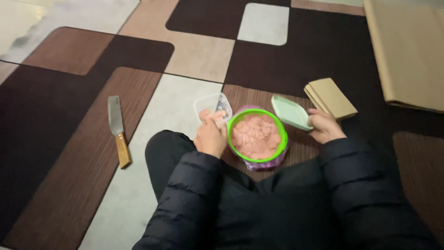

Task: Separating and transferring thin food slices from a small container to a larger bowl

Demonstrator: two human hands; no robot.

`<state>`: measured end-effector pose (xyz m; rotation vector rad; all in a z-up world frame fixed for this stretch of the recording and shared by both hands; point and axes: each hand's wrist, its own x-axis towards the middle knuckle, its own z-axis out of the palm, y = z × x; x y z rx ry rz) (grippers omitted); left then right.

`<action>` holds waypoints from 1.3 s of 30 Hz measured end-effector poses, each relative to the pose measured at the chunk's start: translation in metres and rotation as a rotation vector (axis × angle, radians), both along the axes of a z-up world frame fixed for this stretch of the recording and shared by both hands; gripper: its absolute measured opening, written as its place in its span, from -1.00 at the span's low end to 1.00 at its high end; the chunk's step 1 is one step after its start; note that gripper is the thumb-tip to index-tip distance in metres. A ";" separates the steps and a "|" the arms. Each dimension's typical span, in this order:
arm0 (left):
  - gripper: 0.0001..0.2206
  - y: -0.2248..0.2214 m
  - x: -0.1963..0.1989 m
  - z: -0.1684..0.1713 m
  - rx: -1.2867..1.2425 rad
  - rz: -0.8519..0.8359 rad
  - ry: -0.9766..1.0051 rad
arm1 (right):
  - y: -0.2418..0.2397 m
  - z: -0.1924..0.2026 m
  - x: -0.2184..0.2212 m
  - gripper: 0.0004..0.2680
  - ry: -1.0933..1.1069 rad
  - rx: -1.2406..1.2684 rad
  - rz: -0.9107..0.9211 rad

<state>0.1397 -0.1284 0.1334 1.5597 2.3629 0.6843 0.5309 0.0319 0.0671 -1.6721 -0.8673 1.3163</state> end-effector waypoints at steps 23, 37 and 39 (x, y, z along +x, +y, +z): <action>-0.35 0.047 0.031 -0.058 -0.453 -0.157 -0.440 | 0.066 0.077 0.099 -0.42 -0.605 -0.037 0.338; 0.01 0.046 0.065 -0.109 -0.324 -0.627 -0.793 | 0.099 -0.035 0.219 -0.44 -1.344 -0.465 0.967; -0.28 0.047 0.059 -0.081 -0.447 -0.673 -0.424 | 0.105 -0.020 0.195 -0.45 -1.404 -0.363 0.981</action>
